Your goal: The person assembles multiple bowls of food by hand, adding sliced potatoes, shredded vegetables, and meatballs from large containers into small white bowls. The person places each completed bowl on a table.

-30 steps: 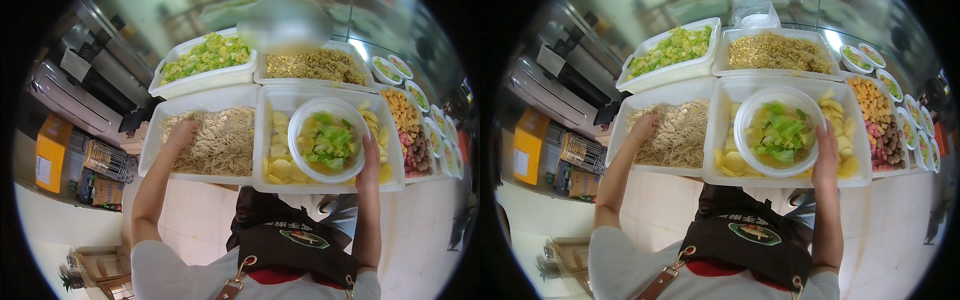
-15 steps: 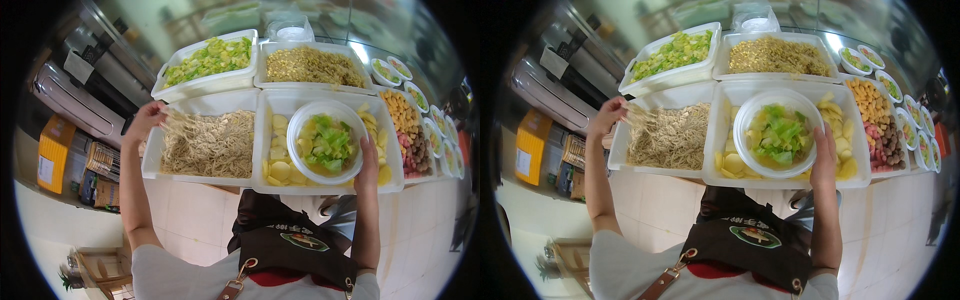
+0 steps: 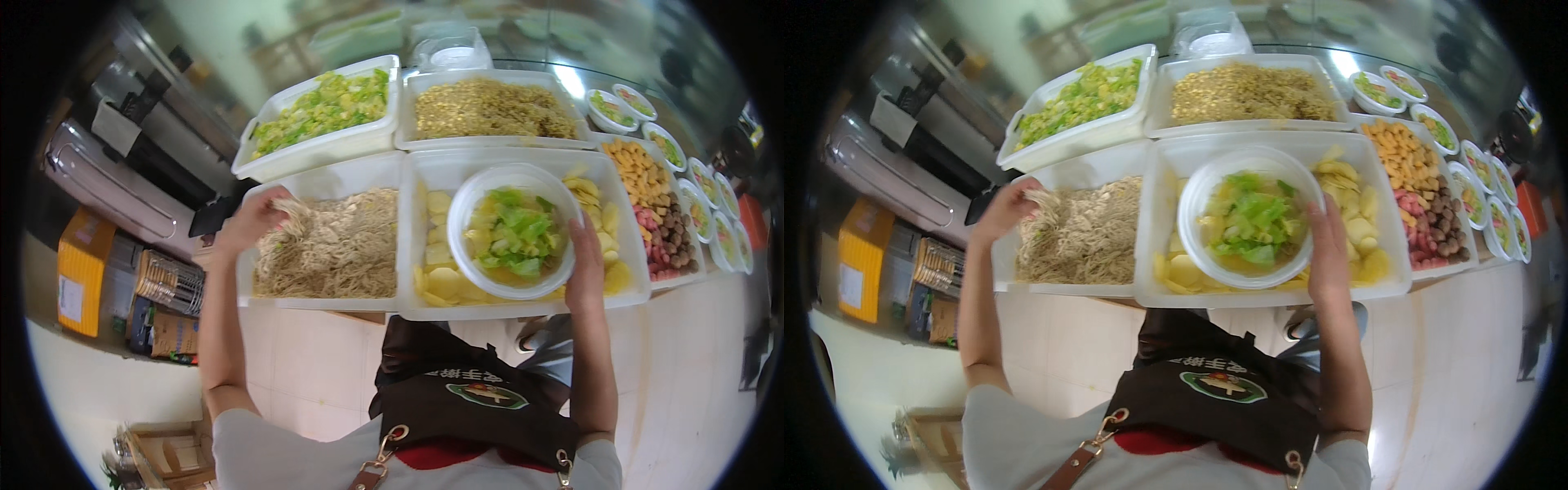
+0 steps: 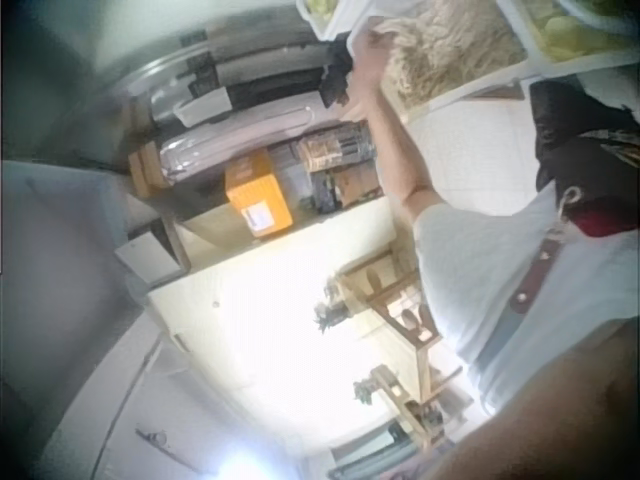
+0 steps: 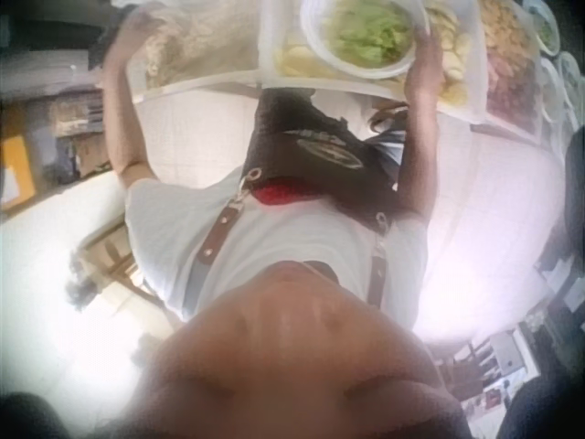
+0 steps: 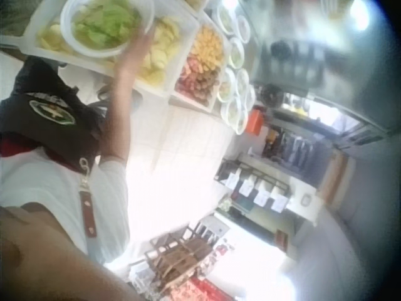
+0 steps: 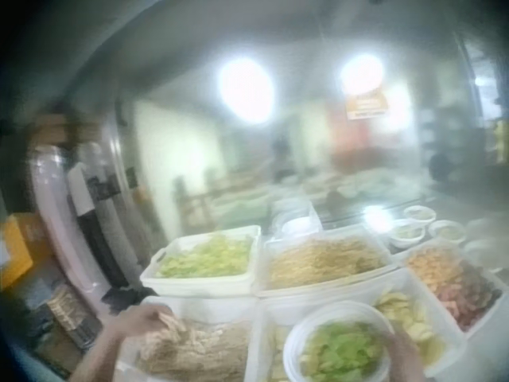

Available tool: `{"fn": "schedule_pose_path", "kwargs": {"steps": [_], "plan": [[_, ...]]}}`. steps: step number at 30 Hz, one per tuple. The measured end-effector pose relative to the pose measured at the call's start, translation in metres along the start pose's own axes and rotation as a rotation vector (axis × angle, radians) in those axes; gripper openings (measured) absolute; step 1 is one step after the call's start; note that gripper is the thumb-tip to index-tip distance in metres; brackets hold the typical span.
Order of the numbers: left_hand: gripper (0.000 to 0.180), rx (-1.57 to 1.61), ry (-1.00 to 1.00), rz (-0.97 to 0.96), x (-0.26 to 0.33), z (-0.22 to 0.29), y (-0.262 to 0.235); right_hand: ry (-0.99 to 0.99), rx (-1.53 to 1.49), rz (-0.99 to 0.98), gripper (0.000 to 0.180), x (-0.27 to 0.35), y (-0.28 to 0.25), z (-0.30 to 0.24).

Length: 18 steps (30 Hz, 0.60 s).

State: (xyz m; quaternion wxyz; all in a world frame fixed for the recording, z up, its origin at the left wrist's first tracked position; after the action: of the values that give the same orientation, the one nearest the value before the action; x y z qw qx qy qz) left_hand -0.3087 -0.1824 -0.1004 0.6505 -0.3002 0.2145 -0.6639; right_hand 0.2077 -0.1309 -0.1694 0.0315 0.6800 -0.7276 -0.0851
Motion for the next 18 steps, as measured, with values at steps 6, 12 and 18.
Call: {"fn": "schedule_pose_path", "kwargs": {"steps": [6,12,18], "plan": [[0.03,0.275,0.411,-0.039,-0.017,0.193,0.013,-0.009,0.131,0.008,0.049,0.004,0.002,-0.01],[0.035,-0.064,0.516,-0.539,-0.039,0.292,0.17,-0.076,-0.029,-0.052,0.034,0.006,0.011,-0.023],[0.017,-0.291,0.805,-0.321,-0.041,0.363,0.205,-0.09,-0.034,0.092,0.037,0.014,-0.048,-0.045]]}}
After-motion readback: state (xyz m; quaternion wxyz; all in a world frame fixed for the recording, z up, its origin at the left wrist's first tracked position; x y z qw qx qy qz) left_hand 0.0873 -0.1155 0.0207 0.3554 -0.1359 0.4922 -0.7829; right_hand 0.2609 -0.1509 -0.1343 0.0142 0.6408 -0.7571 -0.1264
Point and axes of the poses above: each hand's wrist, its own x-axis away from the middle knuckle, its own y-axis out of the palm, z = x × y, the point moved 9 cm from there along -x, towards the middle knuckle
